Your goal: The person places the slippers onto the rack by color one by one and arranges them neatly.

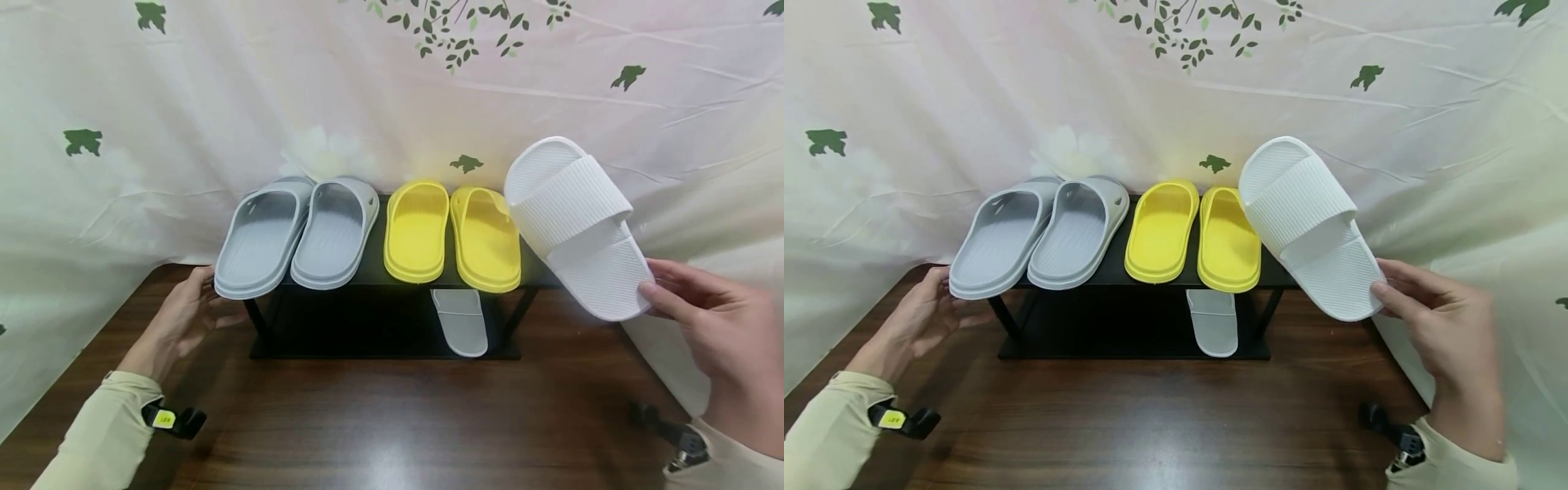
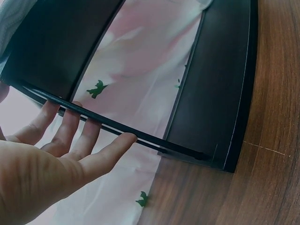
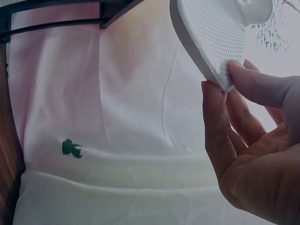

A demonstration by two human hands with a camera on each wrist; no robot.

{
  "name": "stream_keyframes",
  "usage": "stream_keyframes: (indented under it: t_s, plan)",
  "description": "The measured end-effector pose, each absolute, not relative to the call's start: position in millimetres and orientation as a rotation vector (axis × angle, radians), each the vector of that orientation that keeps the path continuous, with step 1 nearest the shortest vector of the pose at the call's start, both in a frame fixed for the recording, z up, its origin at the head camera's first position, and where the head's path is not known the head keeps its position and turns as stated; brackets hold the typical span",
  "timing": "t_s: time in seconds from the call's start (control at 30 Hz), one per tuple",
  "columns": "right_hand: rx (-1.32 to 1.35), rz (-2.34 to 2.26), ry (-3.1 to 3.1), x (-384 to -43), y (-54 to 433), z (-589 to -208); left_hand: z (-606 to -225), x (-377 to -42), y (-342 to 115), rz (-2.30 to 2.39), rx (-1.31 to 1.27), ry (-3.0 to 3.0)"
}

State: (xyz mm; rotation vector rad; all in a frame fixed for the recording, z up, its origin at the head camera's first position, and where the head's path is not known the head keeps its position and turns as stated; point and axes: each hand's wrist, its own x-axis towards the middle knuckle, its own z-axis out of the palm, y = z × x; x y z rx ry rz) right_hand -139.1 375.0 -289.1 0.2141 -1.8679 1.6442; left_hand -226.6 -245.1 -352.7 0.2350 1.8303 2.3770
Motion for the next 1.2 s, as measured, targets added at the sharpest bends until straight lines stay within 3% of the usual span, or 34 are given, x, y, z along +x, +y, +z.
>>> stream_keyframes:
  t_s: [0.63,0.9,1.2]
  plan:
    - [0.275,1.461,-2.152,-137,340,-286,-352,-228,-245,2.378,0.245,1.822]
    - [0.434,1.655,-2.137,-138,325,-286,-352,-228,-243,2.367,0.231,1.849]
    - [0.505,1.244,-2.429,-140,309,-291,-352,-227,-244,2.373,0.221,1.853]
